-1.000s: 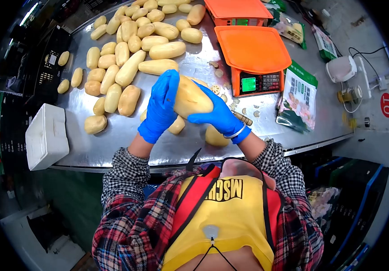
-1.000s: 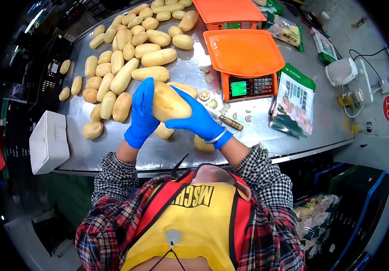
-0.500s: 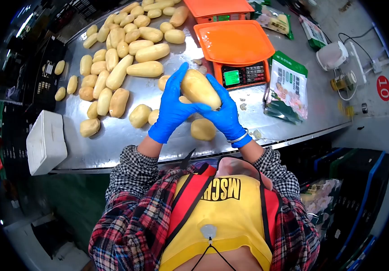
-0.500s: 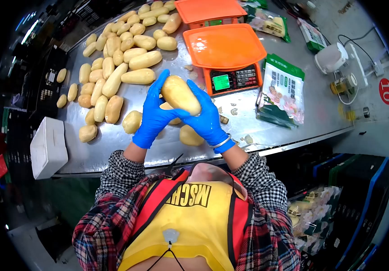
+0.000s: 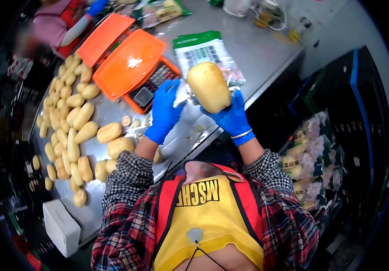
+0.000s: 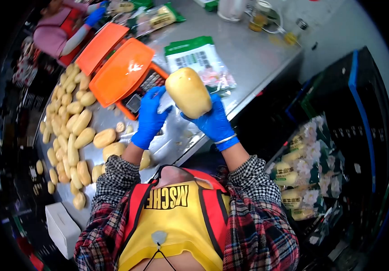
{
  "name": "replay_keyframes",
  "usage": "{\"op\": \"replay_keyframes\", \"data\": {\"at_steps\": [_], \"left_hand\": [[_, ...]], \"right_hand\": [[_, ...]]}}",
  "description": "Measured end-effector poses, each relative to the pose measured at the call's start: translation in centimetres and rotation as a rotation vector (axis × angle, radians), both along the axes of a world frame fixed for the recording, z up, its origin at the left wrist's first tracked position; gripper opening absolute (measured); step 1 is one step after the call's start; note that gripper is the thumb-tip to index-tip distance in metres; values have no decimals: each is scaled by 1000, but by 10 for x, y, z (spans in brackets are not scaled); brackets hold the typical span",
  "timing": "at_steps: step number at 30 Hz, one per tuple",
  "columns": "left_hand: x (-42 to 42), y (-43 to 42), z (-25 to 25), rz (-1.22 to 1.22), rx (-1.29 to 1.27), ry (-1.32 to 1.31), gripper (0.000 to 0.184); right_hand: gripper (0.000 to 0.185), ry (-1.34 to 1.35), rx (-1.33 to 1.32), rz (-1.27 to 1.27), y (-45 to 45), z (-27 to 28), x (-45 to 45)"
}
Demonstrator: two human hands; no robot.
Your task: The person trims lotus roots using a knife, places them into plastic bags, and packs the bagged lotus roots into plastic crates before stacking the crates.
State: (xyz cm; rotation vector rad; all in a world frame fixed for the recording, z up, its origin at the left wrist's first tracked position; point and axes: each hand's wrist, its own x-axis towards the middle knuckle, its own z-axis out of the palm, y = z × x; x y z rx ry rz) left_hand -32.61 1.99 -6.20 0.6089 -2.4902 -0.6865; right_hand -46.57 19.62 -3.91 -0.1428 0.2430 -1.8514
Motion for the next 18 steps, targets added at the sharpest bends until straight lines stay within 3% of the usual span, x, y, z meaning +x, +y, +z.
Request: {"op": "replay_keyframes", "data": {"at_steps": [1,4,5,8,9,12,18], "left_hand": [[-22,14,5,-86,-90,-35,75],[-74,46,1,-231,-273,-133,74],[-82,47,-8,-246,-396,-85,60],[-108,36,-44,-231,-311,-444,52],[-105,34,-47,-262,-430,-397,42],[-96,29,-50,-264,-456,-228,34],[-97,17,-48,-288,-376,-323,38]], "right_hand": [[68,-75,-124,37,13,6,-17],[73,18,90,-121,52,4,-54],[71,-17,74,-164,63,4,-57],[68,-45,44,-210,96,-19,-75],[73,-121,76,-225,105,-27,-78],[76,-127,84,-162,114,-40,-77],[71,-240,92,-83,77,-70,-80]]}}
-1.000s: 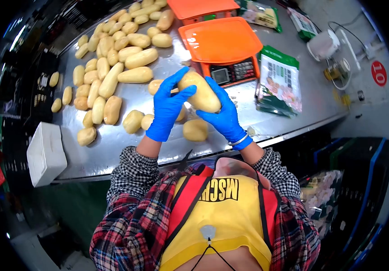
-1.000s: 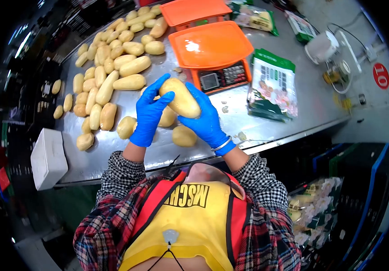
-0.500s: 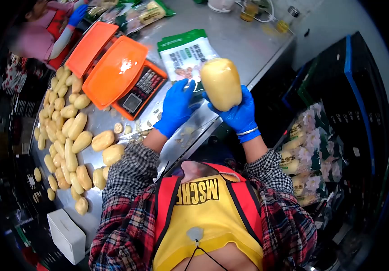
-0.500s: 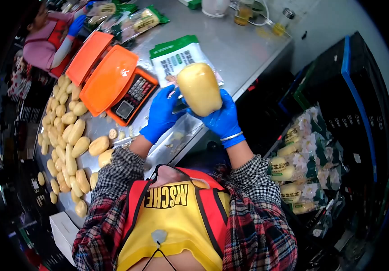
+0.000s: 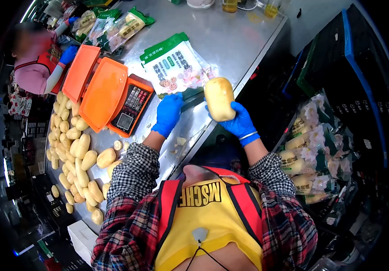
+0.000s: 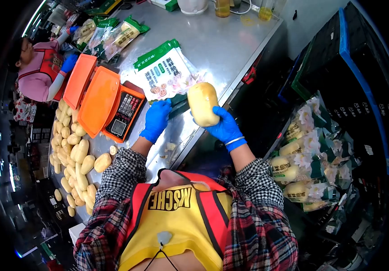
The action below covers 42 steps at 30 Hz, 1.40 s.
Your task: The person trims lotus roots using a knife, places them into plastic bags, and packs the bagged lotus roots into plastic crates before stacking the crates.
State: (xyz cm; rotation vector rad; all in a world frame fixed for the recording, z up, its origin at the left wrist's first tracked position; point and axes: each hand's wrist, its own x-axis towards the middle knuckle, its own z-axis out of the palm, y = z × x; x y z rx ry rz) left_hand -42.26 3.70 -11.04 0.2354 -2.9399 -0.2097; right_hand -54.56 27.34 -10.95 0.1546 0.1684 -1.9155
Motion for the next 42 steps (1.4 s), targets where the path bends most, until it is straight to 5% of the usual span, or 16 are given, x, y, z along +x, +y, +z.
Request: {"op": "replay_keyframes", "data": {"at_steps": [4,7,12,14,17,21,26,31,34,38,39,40,42], "left_hand": [[-4,8,16,56,-87,72,35],[-4,-5,1,28,-91,-129,36],[-14,-1,23,-64,-18,124,19],[-11,-1,18,-52,30,-42,18],[-2,-4,9,-89,38,-3,20],[-5,-2,13,31,76,21,20],[-22,-16,-2,423,645,113,12],[-33,-38,25,440,1444,-93,11],[-44,-30,42,514,1653,29,10],[-57,-9,29,302,1011,403,16],[-57,5,44,311,628,290,17],[-52,21,51,122,557,428,12],[-44,35,72,-97,204,306,12]], "right_hand": [[69,170,22,78,-15,6,1],[69,389,32,59,-30,14,3],[51,-56,-70,63,-36,20,-4],[48,-128,-91,5,-33,13,-3],[51,121,-34,-34,-21,11,2],[62,-83,-110,113,-12,-16,11],[57,-29,-130,158,-46,-3,18],[56,113,-33,52,-76,7,10],[57,264,59,21,-66,14,7],[71,754,232,-14,-50,20,10],[73,904,315,-19,-49,16,11],[72,1064,446,-66,-54,17,10],[66,959,552,-44,-59,25,7]]}}
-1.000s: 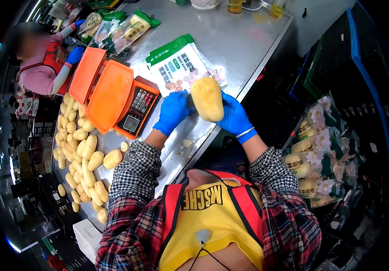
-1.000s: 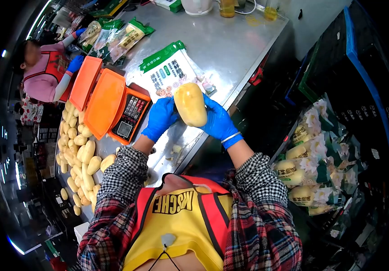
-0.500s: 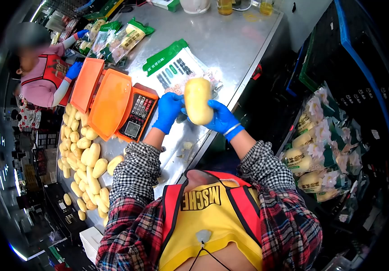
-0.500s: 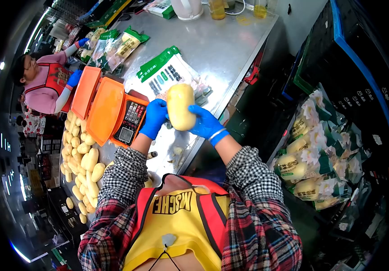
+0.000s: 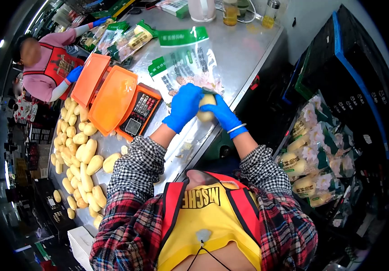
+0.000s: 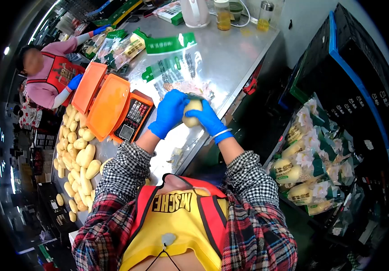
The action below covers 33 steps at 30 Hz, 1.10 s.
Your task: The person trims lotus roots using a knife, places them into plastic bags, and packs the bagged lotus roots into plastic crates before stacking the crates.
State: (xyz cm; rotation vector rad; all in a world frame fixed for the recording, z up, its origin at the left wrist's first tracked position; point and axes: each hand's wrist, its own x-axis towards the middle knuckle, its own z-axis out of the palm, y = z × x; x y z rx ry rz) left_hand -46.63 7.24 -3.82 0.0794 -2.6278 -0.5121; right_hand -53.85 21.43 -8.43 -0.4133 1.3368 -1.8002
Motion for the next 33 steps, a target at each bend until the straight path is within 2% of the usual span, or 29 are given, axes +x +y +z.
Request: {"op": "replay_keyframes", "data": {"at_steps": [1,2,4,5,6,7,8,9,10,12,13,14,16,17,18,20,21,22,23,24,25,26,28,29,30,32,33], "left_hand": [[5,0,4,-7,-57,-87,18],[7,0,6,26,-21,-49,22],[14,-2,12,90,43,31,32],[19,-5,17,57,11,67,41],[24,-4,31,-4,-34,51,41],[28,0,50,-60,-81,35,40],[42,-4,63,-110,-128,13,40],[48,-12,60,-121,-211,32,33],[56,-22,61,-43,-173,52,30],[75,-46,70,110,-110,103,25],[83,-57,69,154,61,251,23],[92,-66,67,190,81,260,23],[112,-73,76,256,126,270,23],[121,-73,84,182,-58,309,22],[130,-72,95,186,-199,110,22],[151,-84,87,309,-24,222,21],[160,-93,79,380,28,308,20],[170,-109,70,444,77,416,19],[172,-121,68,508,117,516,17],[178,-117,79,560,9,495,13],[181,-112,97,493,-113,316,13],[184,-109,107,421,-222,125,13],[187,-113,100,444,-195,139,14],[194,-121,93,446,-184,161,14],[197,-129,88,491,-163,226,14],[201,-139,80,574,-109,357,14],[201,-133,93,595,-21,218,14]], "right_hand": [[56,-120,-14,-145,-7,6,4],[51,-355,-148,-140,-3,13,3],[46,-463,-338,-179,-14,17,12],[47,-429,-316,-158,-18,19,19],[49,-392,-295,-133,-21,27,24],[59,-315,-243,-50,-27,32,23],[57,38,-205,-24,-39,16,28],[55,238,-105,-32,-44,27,31],[54,440,-12,-40,-49,40,35],[54,-263,-240,84,-68,54,35],[52,-703,-393,100,-78,68,45],[48,-969,-534,384,-90,64,43],[46,-735,-410,232,-122,65,69],[46,-435,-391,214,-130,68,82],[44,-105,-369,154,-146,57,89],[44,80,-73,314,-163,73,88],[39,-35,-116,346,-168,84,92],[34,-462,-265,467,-184,79,101],[33,-644,-283,471,-190,77,108],[32,-824,-286,466,-192,93,123],[34,-588,-227,379,-210,81,136],[31,-236,-321,264,-221,66,149],[29,373,-297,453,-241,24,130],[28,176,-225,453,-249,37,134],[27,-464,-168,471,-247,75,142],[30,-835,-423,481,-263,62,139],[28,-746,-391,361,-260,68,148]]}}
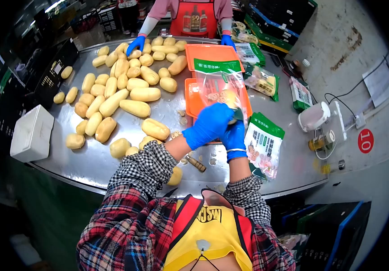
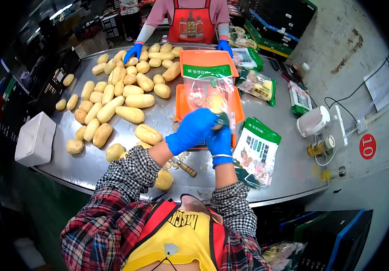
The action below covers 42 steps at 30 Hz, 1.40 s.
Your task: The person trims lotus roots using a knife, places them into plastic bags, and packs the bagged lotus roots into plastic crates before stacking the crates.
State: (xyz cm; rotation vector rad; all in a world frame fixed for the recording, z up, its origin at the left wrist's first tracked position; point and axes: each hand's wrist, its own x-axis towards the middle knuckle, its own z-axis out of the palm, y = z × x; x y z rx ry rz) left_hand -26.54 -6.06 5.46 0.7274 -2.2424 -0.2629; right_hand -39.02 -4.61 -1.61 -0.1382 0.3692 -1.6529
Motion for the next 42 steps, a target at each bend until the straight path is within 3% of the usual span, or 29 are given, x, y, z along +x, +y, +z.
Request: {"op": "replay_keyframes", "data": {"at_steps": [3,7,8,10,12,14,17,21,24,28,30,33,37,39,42], "left_hand": [[-11,22,8,-186,-228,1,9],[1,14,-9,-123,-236,-20,12],[6,13,-16,17,-182,-89,31],[28,19,-27,294,-169,-35,52],[39,20,-43,443,42,-71,70],[36,18,-55,443,452,-185,85],[17,24,-76,308,45,-196,83],[4,30,-65,187,108,-139,85],[8,35,-58,128,164,-298,87],[9,27,-66,47,104,-212,85],[12,25,-64,67,185,-322,89],[33,9,-48,217,182,-232,87],[64,-13,-50,187,37,-176,75],[67,-11,-48,159,55,-241,71],[67,-14,-54,138,77,-232,69]], "right_hand": [[27,173,30,-63,-4,-12,13],[26,240,12,-66,-22,-21,13],[25,257,6,-68,-28,-23,10],[25,289,-5,-70,-36,-23,10],[24,305,-4,-72,-41,-28,7],[24,326,2,-82,-38,-31,7],[23,377,15,-105,-37,-35,10],[22,444,31,-110,-37,-35,10],[21,515,43,-109,-38,-35,13],[20,667,34,-97,-39,-35,16],[19,865,12,-94,-41,-36,13],[18,1287,-97,-134,-21,-1,17],[23,1666,-177,-372,107,20,67],[29,1692,-198,-65,139,-11,92],[57,2140,-546,76,147,-70,116]]}}
